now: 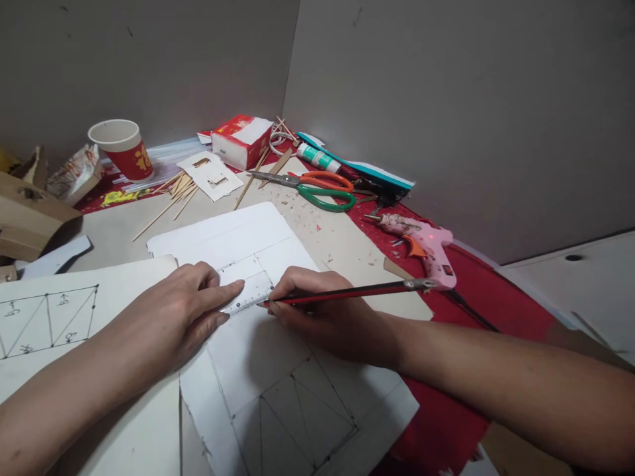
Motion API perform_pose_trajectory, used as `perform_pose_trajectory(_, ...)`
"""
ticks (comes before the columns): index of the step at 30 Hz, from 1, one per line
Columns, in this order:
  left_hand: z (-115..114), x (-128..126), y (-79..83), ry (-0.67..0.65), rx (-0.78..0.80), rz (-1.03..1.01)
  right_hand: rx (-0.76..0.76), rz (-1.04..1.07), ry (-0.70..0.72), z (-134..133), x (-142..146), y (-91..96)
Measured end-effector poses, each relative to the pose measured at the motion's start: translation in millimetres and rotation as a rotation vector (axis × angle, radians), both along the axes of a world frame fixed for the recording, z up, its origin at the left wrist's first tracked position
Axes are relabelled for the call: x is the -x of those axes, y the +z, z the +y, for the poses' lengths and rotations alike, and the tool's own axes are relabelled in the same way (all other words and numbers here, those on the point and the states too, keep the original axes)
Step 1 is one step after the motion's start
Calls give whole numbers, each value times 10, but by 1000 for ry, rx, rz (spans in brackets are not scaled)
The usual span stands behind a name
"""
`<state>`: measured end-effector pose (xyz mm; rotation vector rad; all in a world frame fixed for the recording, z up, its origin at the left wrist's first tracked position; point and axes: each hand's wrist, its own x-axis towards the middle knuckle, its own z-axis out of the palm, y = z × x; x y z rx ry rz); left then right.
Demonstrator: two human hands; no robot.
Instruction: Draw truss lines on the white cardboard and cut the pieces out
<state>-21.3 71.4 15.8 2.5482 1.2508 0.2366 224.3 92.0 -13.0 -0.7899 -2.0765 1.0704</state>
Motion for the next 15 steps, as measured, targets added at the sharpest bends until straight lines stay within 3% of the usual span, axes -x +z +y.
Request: perform_pose_trajectory(15, -21, 62, -128, 14, -29, -57, -66, -67, 36, 7, 15, -47)
